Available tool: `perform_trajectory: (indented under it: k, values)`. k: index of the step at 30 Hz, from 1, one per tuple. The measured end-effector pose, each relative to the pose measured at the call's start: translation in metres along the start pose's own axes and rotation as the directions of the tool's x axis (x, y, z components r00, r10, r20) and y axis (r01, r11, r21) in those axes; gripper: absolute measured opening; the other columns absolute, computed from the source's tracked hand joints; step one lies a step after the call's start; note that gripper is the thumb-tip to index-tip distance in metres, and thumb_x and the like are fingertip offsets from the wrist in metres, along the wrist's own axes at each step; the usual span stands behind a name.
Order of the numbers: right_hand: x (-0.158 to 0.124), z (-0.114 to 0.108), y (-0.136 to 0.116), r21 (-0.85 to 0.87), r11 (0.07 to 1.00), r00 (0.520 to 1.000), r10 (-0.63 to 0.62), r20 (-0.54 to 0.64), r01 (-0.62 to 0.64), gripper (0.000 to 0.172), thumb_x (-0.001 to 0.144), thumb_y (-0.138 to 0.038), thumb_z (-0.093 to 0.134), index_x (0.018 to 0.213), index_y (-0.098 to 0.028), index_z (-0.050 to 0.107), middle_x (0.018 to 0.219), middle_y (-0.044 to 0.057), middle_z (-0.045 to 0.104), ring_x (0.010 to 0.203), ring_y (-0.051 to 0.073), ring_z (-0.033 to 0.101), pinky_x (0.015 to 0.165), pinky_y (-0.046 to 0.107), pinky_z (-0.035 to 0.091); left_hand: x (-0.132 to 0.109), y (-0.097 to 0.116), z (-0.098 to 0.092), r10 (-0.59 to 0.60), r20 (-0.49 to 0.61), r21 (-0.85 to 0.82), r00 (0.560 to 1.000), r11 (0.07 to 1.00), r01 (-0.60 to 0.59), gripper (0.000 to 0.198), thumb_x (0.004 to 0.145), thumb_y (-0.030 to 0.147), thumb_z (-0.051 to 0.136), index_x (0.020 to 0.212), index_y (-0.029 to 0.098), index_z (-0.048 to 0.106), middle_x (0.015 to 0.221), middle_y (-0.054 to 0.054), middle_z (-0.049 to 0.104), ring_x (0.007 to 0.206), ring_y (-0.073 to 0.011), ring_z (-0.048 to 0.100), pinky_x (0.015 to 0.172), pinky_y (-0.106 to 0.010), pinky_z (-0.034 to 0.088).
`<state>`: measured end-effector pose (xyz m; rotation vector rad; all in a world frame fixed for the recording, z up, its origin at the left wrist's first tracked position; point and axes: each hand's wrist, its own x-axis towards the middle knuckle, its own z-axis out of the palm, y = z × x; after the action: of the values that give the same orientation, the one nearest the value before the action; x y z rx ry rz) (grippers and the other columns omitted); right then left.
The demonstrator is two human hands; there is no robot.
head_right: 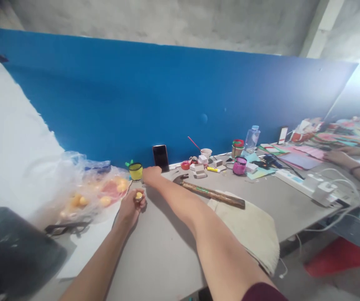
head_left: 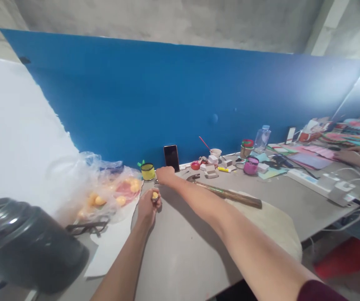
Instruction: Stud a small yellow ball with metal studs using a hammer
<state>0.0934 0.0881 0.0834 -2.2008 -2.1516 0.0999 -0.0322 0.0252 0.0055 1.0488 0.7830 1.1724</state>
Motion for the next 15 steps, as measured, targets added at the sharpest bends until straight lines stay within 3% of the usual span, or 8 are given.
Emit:
perform_trajectory:
  k: [11, 15]
  values:
    - [-0.010, 0.006, 0.002, -0.016, 0.996, 0.994, -0.094, -0.057, 0.093, 0.031, 0.095, -0.024, 0.061, 0.122, -0.016, 0.074, 0.125, 0.019, 0.074, 0.118, 0.029, 0.071, 0.091, 0.040, 0.057, 0.005, -0.001, 0.000, -0.024, -0.014, 0.011, 1.000, 1.000, 0.024, 0.019, 0.075, 0.035, 0.064, 0.083, 0.017, 0.061, 0.065, 0.000, 0.060, 0.046, -0.0098, 0.048, 0.043, -0.022, 0.033]
    - [-0.011, 0.002, 0.009, 0.026, 0.994, 0.993, -0.101, -0.062, 0.103, 0.037, 0.090, -0.028, 0.068, 0.125, -0.016, 0.073, 0.125, 0.019, 0.075, 0.116, 0.030, 0.072, 0.091, 0.039, 0.058, 0.002, 0.001, 0.002, -0.014, -0.033, 0.015, 0.999, 1.000, 0.014, 0.022, 0.075, 0.036, 0.064, 0.083, 0.016, 0.062, 0.064, 0.000, 0.060, 0.046, -0.0094, 0.048, 0.044, -0.021, 0.033]
